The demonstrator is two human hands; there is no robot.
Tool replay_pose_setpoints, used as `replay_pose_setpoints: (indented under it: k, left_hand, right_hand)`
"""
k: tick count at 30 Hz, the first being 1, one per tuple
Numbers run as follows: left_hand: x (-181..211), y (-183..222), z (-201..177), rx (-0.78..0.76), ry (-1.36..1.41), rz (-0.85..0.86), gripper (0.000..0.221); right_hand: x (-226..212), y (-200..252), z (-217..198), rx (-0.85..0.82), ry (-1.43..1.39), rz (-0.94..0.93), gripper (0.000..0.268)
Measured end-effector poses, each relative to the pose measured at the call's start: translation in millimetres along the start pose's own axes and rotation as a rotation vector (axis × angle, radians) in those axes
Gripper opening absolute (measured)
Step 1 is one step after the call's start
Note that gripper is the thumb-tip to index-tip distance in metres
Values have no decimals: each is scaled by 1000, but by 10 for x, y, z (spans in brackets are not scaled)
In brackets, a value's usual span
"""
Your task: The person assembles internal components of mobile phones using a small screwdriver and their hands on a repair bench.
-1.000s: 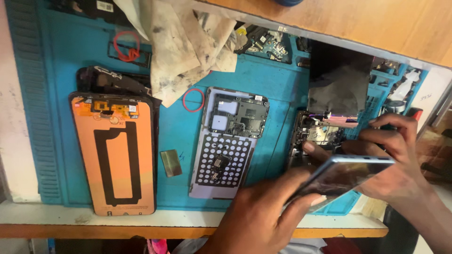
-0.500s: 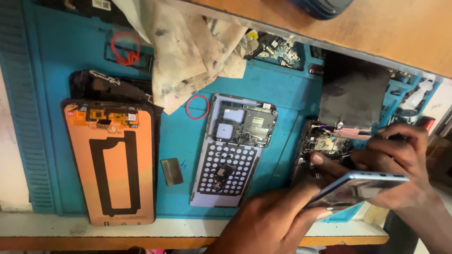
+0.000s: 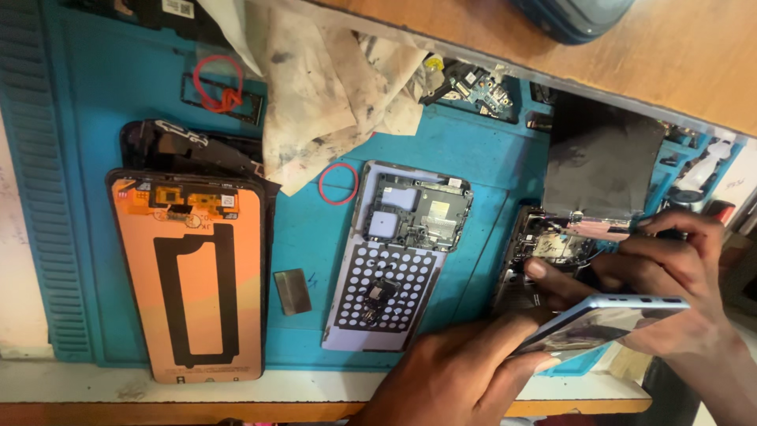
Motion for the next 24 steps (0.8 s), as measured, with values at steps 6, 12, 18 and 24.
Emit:
replay_pose_setpoints:
  k: [6, 12, 18, 24]
  left_hand:
    - [-2, 11, 5, 22, -36, 23, 26]
    - [-13, 17, 12, 41, -13, 36, 27]
    - [3, 10, 5, 41, -45, -6, 25]
    - [47, -3, -9, 47, -37, -40, 24]
  right_hand:
    - [0, -64, -22, -17, 21, -41, 38]
    - [-15, -18, -22, 7, 15, -26, 35]
    - [39, 85, 46, 4, 46, -46, 31]
    - [21, 6, -9, -41, 27, -37, 32]
Point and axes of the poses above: each hand's wrist, its own y-axis away from the middle knuckle, its own z-axis out of the palm, x = y × z, the point moved 1 cm from there along -y, towards the middle knuckle, and after that the axes turned 10 degrees about x, right-handed, at the moved point
